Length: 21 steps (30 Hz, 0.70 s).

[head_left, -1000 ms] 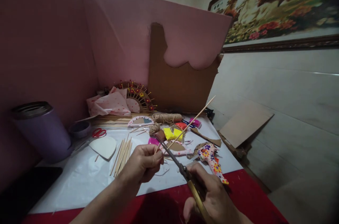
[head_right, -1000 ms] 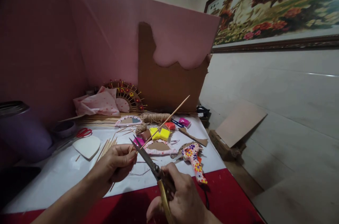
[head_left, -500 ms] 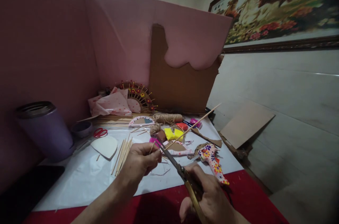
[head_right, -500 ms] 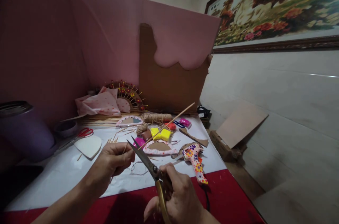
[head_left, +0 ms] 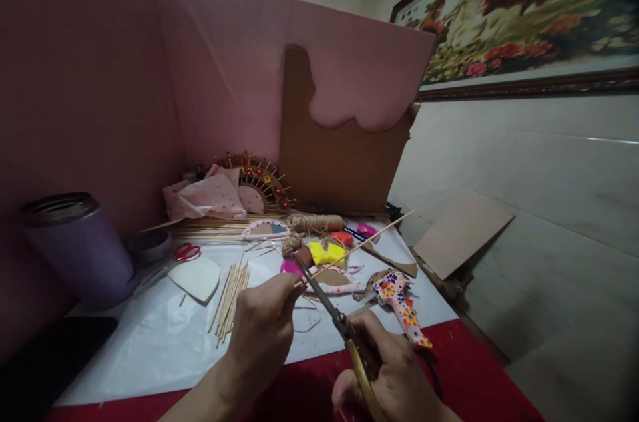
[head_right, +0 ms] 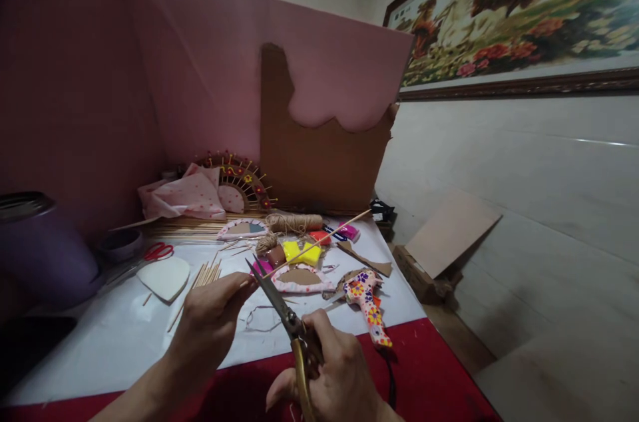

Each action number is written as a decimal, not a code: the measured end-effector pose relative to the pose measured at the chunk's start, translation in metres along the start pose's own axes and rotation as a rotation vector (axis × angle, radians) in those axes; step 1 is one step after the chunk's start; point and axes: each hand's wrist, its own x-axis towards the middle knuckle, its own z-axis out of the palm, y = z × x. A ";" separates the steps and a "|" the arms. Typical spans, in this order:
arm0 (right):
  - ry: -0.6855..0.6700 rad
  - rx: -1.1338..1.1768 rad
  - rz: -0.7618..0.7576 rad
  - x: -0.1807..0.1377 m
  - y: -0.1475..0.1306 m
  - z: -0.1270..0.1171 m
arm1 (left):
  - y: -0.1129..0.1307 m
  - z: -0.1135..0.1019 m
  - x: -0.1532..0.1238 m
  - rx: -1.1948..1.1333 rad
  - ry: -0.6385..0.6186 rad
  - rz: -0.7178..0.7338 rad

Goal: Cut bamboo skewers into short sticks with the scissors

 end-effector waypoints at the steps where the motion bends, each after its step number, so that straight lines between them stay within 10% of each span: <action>1: 0.003 -0.009 -0.025 0.000 0.000 0.000 | 0.001 -0.002 0.001 -0.047 -0.030 -0.059; 12: -0.078 0.087 -0.030 0.004 0.001 -0.009 | 0.006 -0.011 0.015 -0.997 -0.538 -0.832; 21: -0.218 -0.007 0.364 0.017 0.000 -0.013 | -0.003 -0.028 0.032 -0.714 0.116 -0.574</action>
